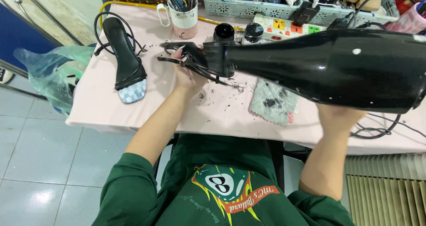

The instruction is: The person paints a black high-heeled shoe with a brush, applying black paint to the heel and straps. They repeatedly use a hair dryer to dry the paint between applications, holding the shoe in their left hand and the tools in their right hand.

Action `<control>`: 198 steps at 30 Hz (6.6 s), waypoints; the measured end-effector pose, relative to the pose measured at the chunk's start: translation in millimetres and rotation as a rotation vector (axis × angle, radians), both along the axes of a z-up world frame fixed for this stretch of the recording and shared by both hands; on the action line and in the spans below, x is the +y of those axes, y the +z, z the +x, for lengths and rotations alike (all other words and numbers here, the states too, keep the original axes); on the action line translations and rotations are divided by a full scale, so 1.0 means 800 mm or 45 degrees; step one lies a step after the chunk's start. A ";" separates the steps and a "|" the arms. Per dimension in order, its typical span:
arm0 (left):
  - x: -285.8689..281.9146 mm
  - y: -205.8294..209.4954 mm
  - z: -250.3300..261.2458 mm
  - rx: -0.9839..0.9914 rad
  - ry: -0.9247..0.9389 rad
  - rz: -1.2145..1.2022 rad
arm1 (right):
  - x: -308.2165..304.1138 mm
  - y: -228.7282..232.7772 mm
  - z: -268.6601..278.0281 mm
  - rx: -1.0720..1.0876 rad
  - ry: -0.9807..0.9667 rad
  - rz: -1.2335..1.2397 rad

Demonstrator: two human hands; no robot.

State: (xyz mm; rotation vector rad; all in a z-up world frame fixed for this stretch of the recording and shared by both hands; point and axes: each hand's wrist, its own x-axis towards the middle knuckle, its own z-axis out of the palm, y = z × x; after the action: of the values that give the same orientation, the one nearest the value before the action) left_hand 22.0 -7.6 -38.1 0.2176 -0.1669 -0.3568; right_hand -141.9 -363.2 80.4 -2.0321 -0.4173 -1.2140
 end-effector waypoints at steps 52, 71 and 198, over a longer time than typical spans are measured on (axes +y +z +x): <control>-0.014 0.086 -0.006 0.027 0.359 0.908 | -0.059 -0.050 0.039 0.307 -0.561 -0.341; -0.029 0.099 -0.094 0.030 0.319 0.788 | 0.171 -0.020 -0.021 0.514 0.245 -0.094; 0.039 0.166 -0.124 -0.869 1.076 2.356 | 0.012 -0.018 0.089 0.963 0.959 1.124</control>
State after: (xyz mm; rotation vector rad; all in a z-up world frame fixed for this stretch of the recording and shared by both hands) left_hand -77.3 23.8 94.9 2.1745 -0.3520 0.5517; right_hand -71.1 -353.5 65.9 -1.2108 -0.1722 -0.0602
